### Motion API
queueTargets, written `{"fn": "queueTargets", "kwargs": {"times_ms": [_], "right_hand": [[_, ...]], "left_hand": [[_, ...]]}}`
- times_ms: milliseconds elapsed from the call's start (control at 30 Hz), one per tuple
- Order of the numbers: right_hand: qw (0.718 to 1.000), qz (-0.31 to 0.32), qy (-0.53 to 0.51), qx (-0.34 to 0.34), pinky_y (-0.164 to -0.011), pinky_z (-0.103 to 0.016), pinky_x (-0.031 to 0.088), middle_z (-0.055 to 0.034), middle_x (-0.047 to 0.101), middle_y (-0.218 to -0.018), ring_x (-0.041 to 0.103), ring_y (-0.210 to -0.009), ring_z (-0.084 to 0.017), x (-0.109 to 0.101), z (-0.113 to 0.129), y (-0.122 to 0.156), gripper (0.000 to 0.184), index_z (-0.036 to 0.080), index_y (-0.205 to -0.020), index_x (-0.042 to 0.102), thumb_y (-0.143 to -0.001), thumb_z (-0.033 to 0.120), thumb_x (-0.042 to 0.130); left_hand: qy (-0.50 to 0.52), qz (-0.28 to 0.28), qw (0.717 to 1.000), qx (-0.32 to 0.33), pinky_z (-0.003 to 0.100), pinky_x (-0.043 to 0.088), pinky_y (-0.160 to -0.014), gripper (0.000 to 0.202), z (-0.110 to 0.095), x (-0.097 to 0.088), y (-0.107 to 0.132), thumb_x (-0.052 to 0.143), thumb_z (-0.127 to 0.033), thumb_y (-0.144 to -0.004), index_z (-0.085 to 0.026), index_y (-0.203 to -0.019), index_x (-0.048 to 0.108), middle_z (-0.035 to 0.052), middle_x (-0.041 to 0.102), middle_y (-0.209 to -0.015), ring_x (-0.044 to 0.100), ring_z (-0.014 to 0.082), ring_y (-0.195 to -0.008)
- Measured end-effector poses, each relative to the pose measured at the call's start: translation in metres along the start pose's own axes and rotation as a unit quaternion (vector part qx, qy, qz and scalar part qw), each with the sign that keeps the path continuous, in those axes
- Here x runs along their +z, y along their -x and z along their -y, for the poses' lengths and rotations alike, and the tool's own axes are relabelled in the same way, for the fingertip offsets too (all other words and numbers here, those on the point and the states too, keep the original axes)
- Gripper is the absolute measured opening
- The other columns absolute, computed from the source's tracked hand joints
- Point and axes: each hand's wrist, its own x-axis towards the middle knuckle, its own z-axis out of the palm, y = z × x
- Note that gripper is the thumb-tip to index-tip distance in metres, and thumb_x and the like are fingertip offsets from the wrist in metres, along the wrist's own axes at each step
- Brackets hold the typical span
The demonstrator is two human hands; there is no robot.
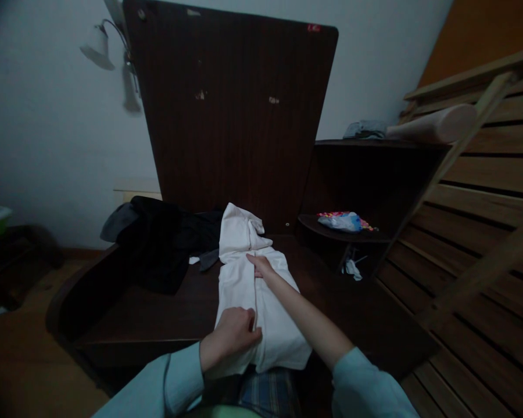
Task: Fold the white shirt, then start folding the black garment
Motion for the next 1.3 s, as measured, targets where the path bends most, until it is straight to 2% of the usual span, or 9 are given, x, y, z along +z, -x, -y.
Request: {"fn": "queueTargets", "kwargs": {"times_ms": [200, 333, 500, 600, 733, 867, 1100, 1200, 1300], "right_hand": [[0.991, 0.131, 0.021, 0.023, -0.046, -0.019, 0.041, 0.0017, 0.06, -0.057, 0.052, -0.05, -0.01, -0.01, -0.005, 0.019, 0.013, 0.013, -0.07, 0.059, -0.058, 0.016, 0.062], [0.991, 0.044, 0.124, -0.026, -0.045, -0.02, 0.036, 0.0033, 0.056, -0.055, 0.049, -0.048, -0.009, -0.014, -0.004, 0.017, 0.006, 0.014, -0.064, 0.056, -0.061, 0.018, 0.058], [0.964, -0.029, 0.256, -0.069, -0.05, -0.021, 0.034, 0.0055, 0.051, -0.052, 0.049, -0.053, -0.012, -0.021, -0.015, 0.028, 0.015, 0.017, -0.063, 0.052, -0.057, 0.023, 0.065], [0.959, -0.027, 0.261, -0.109, -0.052, -0.021, 0.035, 0.0075, 0.05, -0.057, 0.05, -0.055, -0.011, -0.025, -0.028, 0.038, 0.026, 0.019, -0.079, 0.051, -0.057, 0.018, 0.064], [0.962, -0.036, 0.227, -0.15, -0.056, -0.022, 0.036, 0.0088, 0.046, -0.058, 0.048, -0.055, -0.011, -0.025, -0.045, 0.042, 0.028, 0.02, -0.083, 0.045, -0.06, 0.016, 0.061], [0.957, -0.058, 0.239, -0.153, -0.057, -0.021, 0.036, 0.008, 0.046, -0.06, 0.048, -0.056, -0.01, -0.025, -0.045, 0.026, 0.022, 0.021, -0.074, 0.042, -0.062, 0.016, 0.059], [0.939, -0.116, 0.289, -0.144, -0.062, -0.022, 0.035, 0.0056, 0.048, -0.062, 0.049, -0.063, -0.012, -0.017, -0.025, -0.035, 0.02, 0.021, -0.064, 0.039, -0.063, 0.01, 0.056], [0.936, -0.131, 0.295, -0.138, -0.064, -0.023, 0.035, 0.004, 0.05, -0.063, 0.05, -0.067, -0.013, -0.015, -0.016, -0.051, 0.02, 0.021, -0.063, 0.04, -0.063, 0.005, 0.052], [0.935, -0.12, 0.307, -0.133, -0.064, -0.023, 0.037, 0.0037, 0.052, -0.064, 0.051, -0.067, -0.013, -0.018, -0.012, -0.045, 0.02, 0.02, -0.062, 0.041, -0.061, 0.008, 0.057]], "left_hand": [[0.01, -0.01, 1.0, 0.02, 0.031, 0.043, -0.067, 0.03, -0.006, 0.006, 0.01, 0.039, -0.03, -0.08, -0.012, -0.086, 0.063, 0.0129, 0.067, -0.082, 0.062, 0.0235, -0.076], [0.082, -0.041, 0.995, 0.043, 0.027, 0.041, -0.065, 0.039, 0.002, -0.004, 0.008, 0.033, -0.044, -0.085, -0.017, -0.082, 0.06, 0.0071, 0.066, -0.079, 0.061, 0.0191, -0.073], [0.061, -0.099, 0.991, -0.061, 0.025, 0.041, -0.07, 0.026, 0.06, -0.027, 0.007, 0.036, -0.031, -0.086, -0.017, -0.082, 0.057, 0.0064, 0.063, -0.086, 0.058, 0.0173, -0.081], [0.03, -0.093, 0.995, -0.035, 0.028, 0.04, -0.082, 0.026, 0.091, -0.027, 0.007, 0.045, -0.033, -0.082, -0.016, -0.098, 0.055, 0.0088, 0.059, -0.104, 0.053, 0.0199, -0.097], [0.012, -0.062, 0.998, 0.018, 0.035, 0.032, -0.096, 0.039, 0.102, -0.013, 0.001, 0.044, -0.033, -0.082, -0.016, -0.117, 0.048, 0.0099, 0.047, -0.128, 0.04, 0.022, -0.117], [-0.011, -0.045, 0.999, -0.007, 0.041, 0.028, -0.099, 0.043, 0.108, -0.008, -0.018, 0.037, -0.03, -0.085, -0.016, -0.125, 0.042, 0.0112, 0.039, -0.135, 0.032, 0.0231, -0.124], [0.013, -0.025, 0.999, -0.034, 0.046, 0.031, -0.096, 0.041, 0.148, -0.019, -0.073, 0.029, -0.031, -0.089, -0.021, -0.128, 0.039, 0.009, 0.033, -0.139, 0.027, 0.0234, -0.128], [0.025, -0.072, 0.996, -0.039, 0.038, 0.035, -0.094, 0.037, 0.153, -0.023, -0.082, 0.032, -0.029, -0.089, -0.019, -0.121, 0.047, 0.0094, 0.04, -0.135, 0.037, 0.0215, -0.121], [0.05, -0.117, 0.992, -0.021, 0.029, 0.036, -0.093, 0.031, 0.149, -0.024, -0.067, 0.037, -0.026, -0.086, -0.017, -0.111, 0.054, 0.008, 0.05, -0.123, 0.047, 0.0178, -0.11]]}}
